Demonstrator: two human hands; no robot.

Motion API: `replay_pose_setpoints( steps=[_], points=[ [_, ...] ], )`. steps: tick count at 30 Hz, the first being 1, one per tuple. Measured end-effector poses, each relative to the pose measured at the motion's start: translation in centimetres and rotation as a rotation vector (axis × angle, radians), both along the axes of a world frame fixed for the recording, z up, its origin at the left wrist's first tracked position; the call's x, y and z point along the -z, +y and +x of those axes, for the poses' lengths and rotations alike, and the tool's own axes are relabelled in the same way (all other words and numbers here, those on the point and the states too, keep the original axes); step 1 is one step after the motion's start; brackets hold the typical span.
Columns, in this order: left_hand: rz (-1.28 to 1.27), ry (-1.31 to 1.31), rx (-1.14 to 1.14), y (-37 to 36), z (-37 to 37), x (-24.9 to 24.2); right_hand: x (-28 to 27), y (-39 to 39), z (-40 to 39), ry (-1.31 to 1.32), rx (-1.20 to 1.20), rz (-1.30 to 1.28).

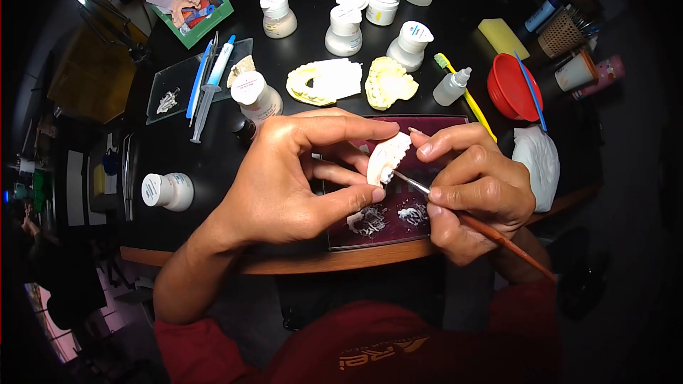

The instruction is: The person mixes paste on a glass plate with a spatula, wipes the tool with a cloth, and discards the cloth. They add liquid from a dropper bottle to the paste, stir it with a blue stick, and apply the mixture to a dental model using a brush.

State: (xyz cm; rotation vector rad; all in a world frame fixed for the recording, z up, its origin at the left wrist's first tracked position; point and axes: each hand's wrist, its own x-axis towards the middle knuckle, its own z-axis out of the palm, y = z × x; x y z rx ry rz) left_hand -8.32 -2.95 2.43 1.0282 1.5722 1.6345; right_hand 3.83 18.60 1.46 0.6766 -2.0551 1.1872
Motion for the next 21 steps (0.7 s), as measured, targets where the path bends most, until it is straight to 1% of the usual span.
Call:
replay_pose_setpoints(
  steps=[3, 8, 15, 17, 21],
  points=[
    [-0.011, -0.066, 0.024, -0.08, -0.07, -0.12, 0.03, 0.3, 0.42, -0.055, -0.041, -0.011],
    [-0.027, -0.128, 0.051, -0.09, -0.12, -0.12, -0.16, 0.5, 0.39, -0.066, -0.052, 0.046],
    [-0.015, -0.096, 0.035, 0.02, -0.12, -0.06, -0.03, 0.34, 0.54, -0.077, -0.035, 0.025],
    [-0.021, -0.074, 0.029, 0.02, -0.16, 0.07, 0.09, 0.15, 0.1, -0.03, -0.019, 0.01],
    [0.003, -0.1, -0.01, 0.11, -0.12, 0.41, 0.02, 0.14, 0.0, -0.024, -0.014, 0.033]
  ],
)
